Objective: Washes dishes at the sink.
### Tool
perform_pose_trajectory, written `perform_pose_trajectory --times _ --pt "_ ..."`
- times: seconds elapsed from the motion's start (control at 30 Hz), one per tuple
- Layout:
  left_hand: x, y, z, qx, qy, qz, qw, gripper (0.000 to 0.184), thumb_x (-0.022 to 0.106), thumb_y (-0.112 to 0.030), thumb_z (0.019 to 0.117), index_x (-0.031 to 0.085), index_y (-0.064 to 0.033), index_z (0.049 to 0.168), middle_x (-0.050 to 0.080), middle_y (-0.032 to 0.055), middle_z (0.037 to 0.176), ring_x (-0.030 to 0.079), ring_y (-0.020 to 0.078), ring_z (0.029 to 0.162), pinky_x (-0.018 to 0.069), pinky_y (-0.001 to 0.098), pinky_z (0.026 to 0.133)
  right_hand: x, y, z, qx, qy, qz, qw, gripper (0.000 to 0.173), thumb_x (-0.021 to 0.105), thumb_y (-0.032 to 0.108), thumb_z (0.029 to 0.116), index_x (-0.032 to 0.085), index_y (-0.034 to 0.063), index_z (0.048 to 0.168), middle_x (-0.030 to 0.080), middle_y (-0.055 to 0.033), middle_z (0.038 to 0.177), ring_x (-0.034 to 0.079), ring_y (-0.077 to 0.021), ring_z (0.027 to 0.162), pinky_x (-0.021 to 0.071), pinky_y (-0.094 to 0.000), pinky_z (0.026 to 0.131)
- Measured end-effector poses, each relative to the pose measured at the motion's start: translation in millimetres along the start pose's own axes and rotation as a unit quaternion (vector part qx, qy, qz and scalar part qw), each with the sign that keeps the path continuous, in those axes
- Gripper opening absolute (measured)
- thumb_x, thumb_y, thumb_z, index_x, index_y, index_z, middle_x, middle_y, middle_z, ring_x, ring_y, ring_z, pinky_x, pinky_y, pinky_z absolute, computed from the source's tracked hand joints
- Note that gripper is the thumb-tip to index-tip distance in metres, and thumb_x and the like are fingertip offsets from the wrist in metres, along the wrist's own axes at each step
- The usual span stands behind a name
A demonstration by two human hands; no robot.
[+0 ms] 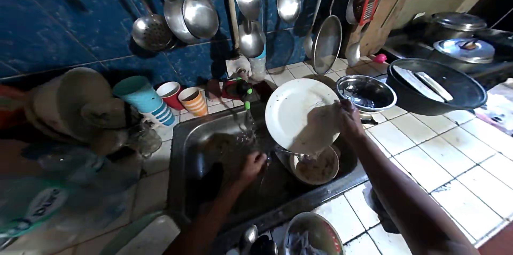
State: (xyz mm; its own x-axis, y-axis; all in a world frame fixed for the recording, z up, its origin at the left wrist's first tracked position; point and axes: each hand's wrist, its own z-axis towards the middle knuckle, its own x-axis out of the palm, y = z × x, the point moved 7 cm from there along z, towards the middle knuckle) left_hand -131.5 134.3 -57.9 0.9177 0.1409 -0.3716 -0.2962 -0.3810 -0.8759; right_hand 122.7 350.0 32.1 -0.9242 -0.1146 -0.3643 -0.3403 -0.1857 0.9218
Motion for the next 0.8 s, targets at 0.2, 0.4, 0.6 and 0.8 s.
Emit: perform_pose_trajectory --times 0.2,0.4,0.6,0.8 --pt "83 15 24 -0.082 0.026 -0.038 0.996 0.077 0.073 -0.038 0.0943 0.039 0.0009 0.152 0.052 0.0254 0.144 0.053 0.0343 0.133 0.0439 0.0493 0.110 -26 64 -7 -0.133 -0.042 -0.126 0.982 0.035 0.043 0.015 0.1105 0.050 -0.0083 0.135 0.065 -0.0316 0.116 0.066 -0.0433 0.105 0.0505 -0.0583 0.093" --pt "99 29 56 -0.061 -0.086 -0.068 0.992 0.079 0.078 -0.018 0.0868 0.036 0.0008 0.152 0.052 0.0288 0.141 0.055 0.0391 0.128 0.0475 0.0547 0.105 -36 55 -10 -0.122 -0.081 -0.137 0.980 0.033 0.043 0.019 0.1109 0.048 -0.0036 0.135 0.064 -0.0302 0.109 0.066 -0.0451 0.094 0.0524 -0.0621 0.082" --pt "87 13 71 -0.079 -0.083 -0.170 0.979 0.061 0.069 -0.010 0.0959 0.041 0.0028 0.149 0.053 0.0267 0.141 0.053 0.0354 0.130 0.0439 0.0483 0.108 -27 25 1 -0.033 -0.120 -0.041 0.991 0.037 0.042 0.021 0.1109 0.050 -0.0065 0.135 0.062 -0.0290 0.119 0.064 -0.0368 0.103 0.0506 -0.0540 0.091" --pt "86 0 79 -0.039 -0.017 -0.172 0.984 0.040 0.068 -0.004 0.0949 0.057 0.0095 0.130 0.062 0.0238 0.127 0.059 0.0267 0.114 0.0469 0.0397 0.102 -1 26 9 -0.003 -0.108 0.019 0.994 0.039 0.041 0.025 0.1114 0.048 -0.0023 0.138 0.061 -0.0259 0.120 0.063 -0.0339 0.101 0.0511 -0.0529 0.088"
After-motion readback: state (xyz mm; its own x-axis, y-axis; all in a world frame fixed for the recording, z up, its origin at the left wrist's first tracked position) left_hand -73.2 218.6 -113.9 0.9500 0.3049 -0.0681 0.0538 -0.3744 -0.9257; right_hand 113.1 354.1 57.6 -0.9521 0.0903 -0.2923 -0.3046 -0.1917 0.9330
